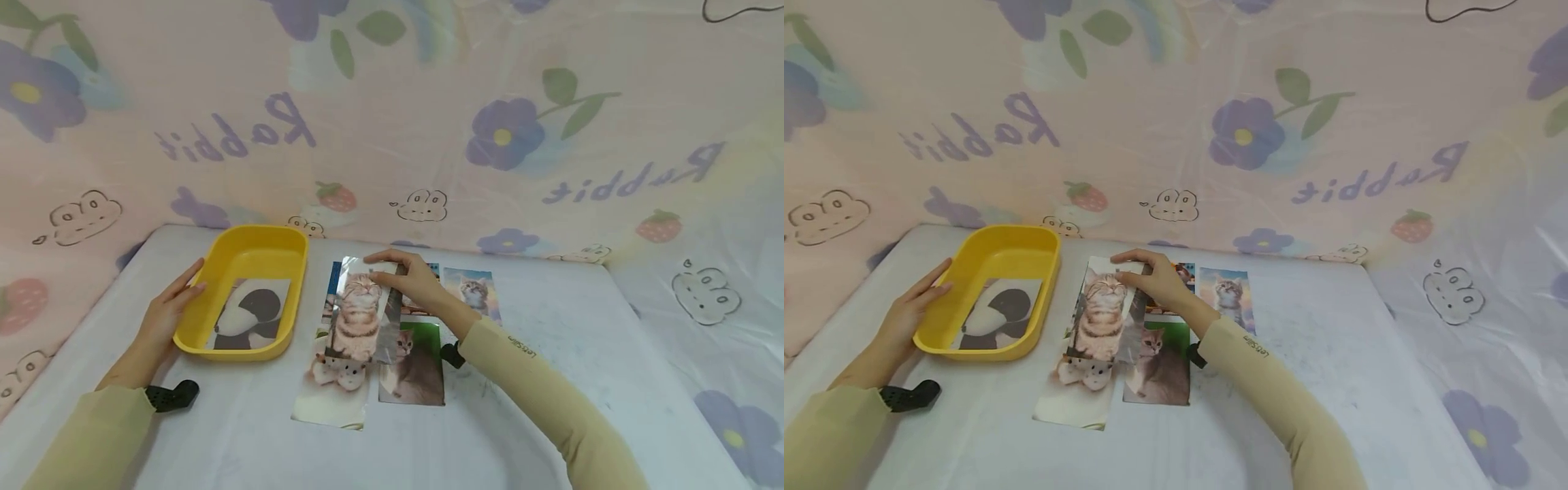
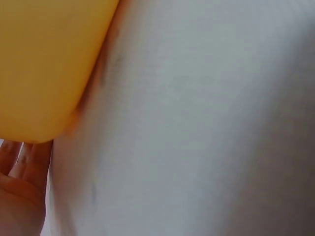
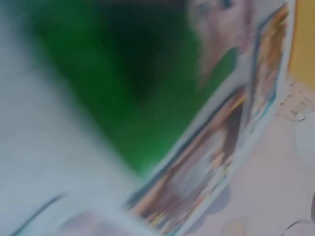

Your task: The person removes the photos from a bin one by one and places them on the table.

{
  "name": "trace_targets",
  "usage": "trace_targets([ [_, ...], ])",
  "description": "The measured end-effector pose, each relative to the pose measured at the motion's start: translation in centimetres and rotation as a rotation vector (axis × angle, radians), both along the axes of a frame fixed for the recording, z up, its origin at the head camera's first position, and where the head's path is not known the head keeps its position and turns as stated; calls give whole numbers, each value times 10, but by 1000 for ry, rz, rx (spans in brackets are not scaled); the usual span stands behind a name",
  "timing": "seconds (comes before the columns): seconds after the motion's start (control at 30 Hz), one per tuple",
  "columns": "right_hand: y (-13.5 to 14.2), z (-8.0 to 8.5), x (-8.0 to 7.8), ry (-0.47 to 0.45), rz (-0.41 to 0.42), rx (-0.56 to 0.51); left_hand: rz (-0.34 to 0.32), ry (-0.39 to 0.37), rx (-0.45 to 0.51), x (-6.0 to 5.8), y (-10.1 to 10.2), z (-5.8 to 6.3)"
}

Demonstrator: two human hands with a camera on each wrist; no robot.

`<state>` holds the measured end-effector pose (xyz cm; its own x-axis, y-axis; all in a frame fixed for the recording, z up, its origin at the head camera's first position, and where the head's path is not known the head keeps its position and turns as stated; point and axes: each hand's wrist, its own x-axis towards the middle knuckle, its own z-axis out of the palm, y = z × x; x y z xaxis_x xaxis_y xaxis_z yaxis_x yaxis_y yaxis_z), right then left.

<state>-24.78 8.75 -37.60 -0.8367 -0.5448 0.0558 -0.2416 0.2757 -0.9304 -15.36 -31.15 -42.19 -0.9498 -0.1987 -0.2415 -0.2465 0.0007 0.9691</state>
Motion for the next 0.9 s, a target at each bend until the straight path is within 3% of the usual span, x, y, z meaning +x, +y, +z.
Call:
trace_targets([
  [0.37, 63, -17, 7, -28, -55, 197, 7, 7, 42, -1, 0, -1],
  [0.9, 134, -30, 35, -80, -25, 237, -4, -4, 120, -2, -4, -4],
])
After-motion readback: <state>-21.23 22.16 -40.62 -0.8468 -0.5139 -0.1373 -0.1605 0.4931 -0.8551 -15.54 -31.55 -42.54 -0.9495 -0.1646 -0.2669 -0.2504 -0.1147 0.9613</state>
